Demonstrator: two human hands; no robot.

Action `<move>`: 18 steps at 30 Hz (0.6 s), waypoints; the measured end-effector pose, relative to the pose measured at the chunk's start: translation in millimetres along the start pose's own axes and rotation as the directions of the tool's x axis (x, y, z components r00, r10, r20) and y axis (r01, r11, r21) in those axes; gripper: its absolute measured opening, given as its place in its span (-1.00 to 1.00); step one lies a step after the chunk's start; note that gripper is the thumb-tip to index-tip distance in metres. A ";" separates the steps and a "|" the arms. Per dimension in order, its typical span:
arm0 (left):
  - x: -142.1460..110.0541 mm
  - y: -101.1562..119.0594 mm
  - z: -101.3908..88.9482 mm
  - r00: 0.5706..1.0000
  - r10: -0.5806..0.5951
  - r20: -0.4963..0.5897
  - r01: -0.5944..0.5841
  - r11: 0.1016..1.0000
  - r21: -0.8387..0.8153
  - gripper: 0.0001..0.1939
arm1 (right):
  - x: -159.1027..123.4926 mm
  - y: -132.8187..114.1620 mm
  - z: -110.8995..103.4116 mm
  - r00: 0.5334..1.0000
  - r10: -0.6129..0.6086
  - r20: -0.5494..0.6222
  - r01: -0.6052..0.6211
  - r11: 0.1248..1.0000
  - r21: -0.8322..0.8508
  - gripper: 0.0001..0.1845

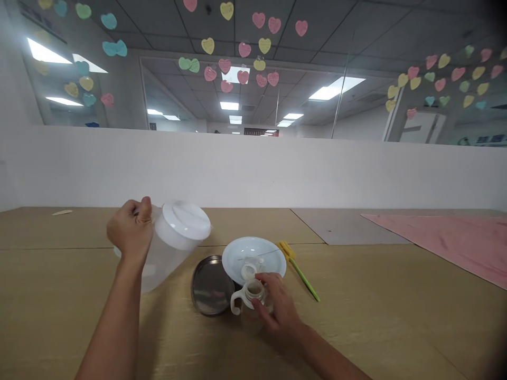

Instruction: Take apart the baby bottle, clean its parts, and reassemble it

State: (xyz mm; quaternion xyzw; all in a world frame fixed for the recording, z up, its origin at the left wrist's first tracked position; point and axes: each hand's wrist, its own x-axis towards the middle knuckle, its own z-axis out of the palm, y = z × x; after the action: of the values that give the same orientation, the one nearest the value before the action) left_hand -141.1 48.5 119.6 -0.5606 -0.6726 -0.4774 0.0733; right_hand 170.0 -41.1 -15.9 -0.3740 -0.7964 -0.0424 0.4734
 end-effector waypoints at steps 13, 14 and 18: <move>-23.3 59.0 31.0 0.948 0.254 -0.191 -0.242 0.967 0.083 -0.63 | -0.7 -1.9 2.8 1.000 -0.021 -0.016 0.021 1.000 -0.002 -0.64; -23.6 59.5 31.9 0.949 0.253 -0.187 -0.241 0.967 0.087 -0.63 | -0.6 -1.7 3.0 1.000 -0.019 -0.016 0.019 1.000 -0.002 -0.64; -23.3 61.1 23.4 0.976 0.177 -0.130 -0.173 0.984 0.040 -0.66 | -0.8 -2.7 3.0 1.000 -0.005 -0.020 0.005 1.000 -0.004 -0.65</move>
State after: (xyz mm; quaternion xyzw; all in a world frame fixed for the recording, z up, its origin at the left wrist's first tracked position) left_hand -72.1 44.3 126.6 -0.5835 -0.6210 -0.4956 0.1678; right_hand 166.3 -42.2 -17.4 -0.3726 -0.7925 -0.0489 0.4804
